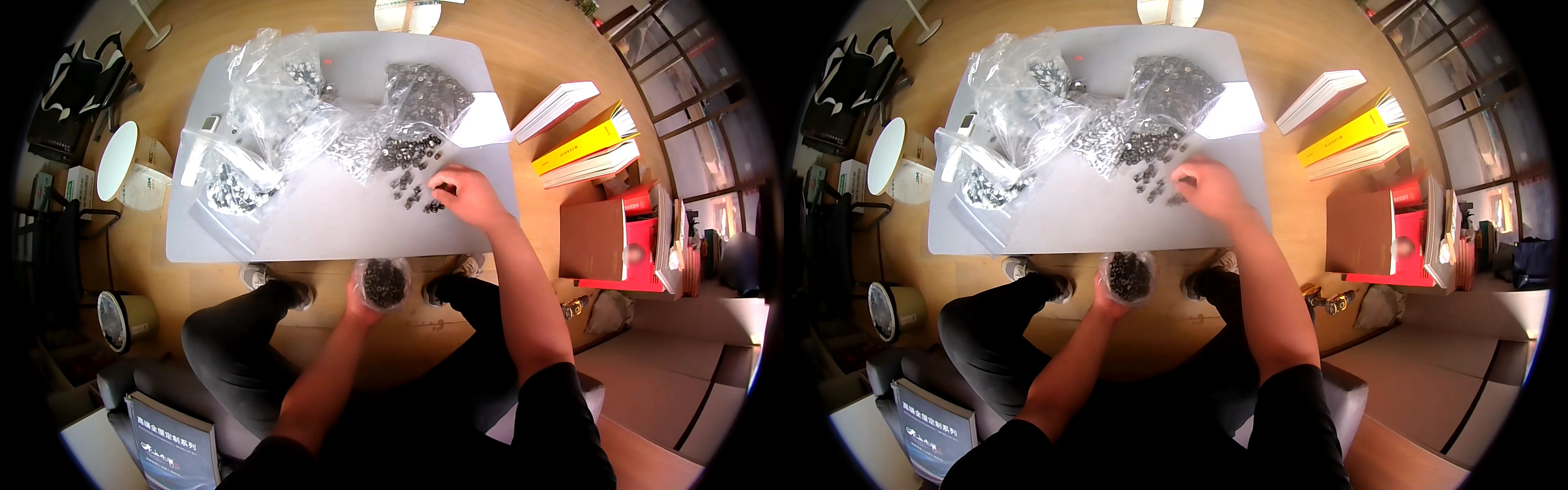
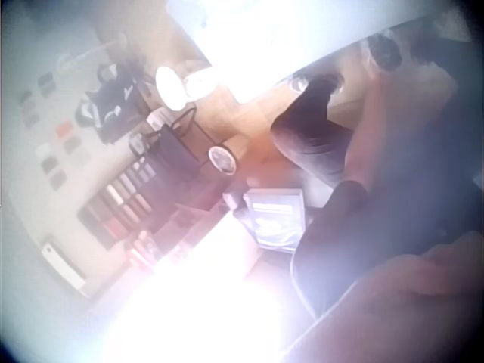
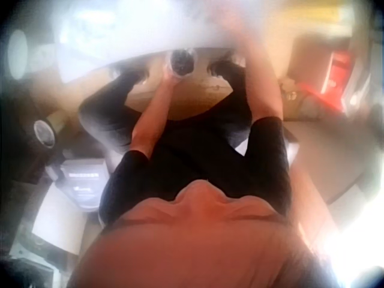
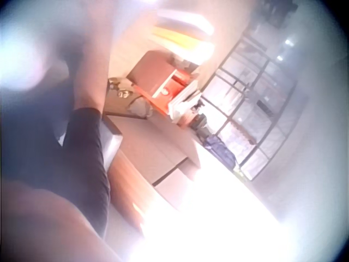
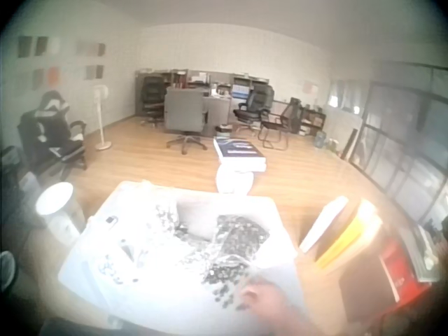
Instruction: The person sits on the floor and sorts small metal fasteners from a large plastic bag into a smaller plastic bag. They pick up handfuls of the fasteners and transfer them into the smaller bag, occasionally adjusting the bags on the table.
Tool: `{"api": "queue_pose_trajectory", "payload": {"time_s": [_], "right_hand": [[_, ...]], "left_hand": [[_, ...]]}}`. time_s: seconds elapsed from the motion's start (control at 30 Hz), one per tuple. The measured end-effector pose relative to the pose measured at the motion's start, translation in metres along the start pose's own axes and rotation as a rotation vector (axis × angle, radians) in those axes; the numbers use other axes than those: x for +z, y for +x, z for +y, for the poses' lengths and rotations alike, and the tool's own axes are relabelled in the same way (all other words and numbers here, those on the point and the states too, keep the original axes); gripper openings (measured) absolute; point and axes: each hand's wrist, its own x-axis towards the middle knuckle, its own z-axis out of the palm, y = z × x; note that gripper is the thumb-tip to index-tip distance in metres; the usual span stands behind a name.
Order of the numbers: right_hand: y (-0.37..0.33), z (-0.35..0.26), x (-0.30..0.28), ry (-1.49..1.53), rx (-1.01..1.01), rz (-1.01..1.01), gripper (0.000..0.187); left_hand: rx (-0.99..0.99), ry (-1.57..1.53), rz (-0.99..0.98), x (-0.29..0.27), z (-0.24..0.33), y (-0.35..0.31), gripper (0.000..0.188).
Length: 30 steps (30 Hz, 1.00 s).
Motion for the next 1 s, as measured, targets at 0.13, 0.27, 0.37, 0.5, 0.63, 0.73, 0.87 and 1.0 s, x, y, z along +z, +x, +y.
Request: {"api": "queue_pose_trajectory", "payload": {"time_s": [0.13,0.27,0.37,0.5,0.63,0.73,0.87,1.0], "right_hand": [[-0.010,-0.014,-0.015,0.033,0.001,-0.155,0.033],[-0.014,-0.033,-0.022,0.033,0.088,-0.274,0.045],[-0.016,-0.034,-0.018,0.002,0.082,-0.304,0.048],[-0.019,-0.035,-0.011,0.070,0.032,-0.336,0.047],[-0.023,-0.045,0.001,0.023,-0.049,-0.394,0.044],[-0.032,-0.061,0.020,0.033,-0.137,-0.465,0.042],[-0.039,-0.094,0.030,0.210,-0.082,-0.631,0.033],[-0.025,-0.065,0.017,0.101,-0.061,-0.291,0.036]], "left_hand": [[0.002,-0.012,0.018,0.002,0.001,0.000,0.058],[0.026,-0.007,0.012,0.009,-0.001,0.000,0.058],[0.010,0.008,0.031,0.019,-0.002,-0.005,0.059],[0.016,0.014,0.055,0.018,-0.002,-0.004,0.058],[0.017,0.035,0.060,0.018,-0.002,-0.003,0.058],[0.031,0.051,0.033,0.012,-0.001,0.001,0.059],[0.013,-0.072,-0.008,-0.002,0.001,0.005,0.060],[0.009,0.001,-0.035,-0.002,0.004,0.008,0.058]]}}
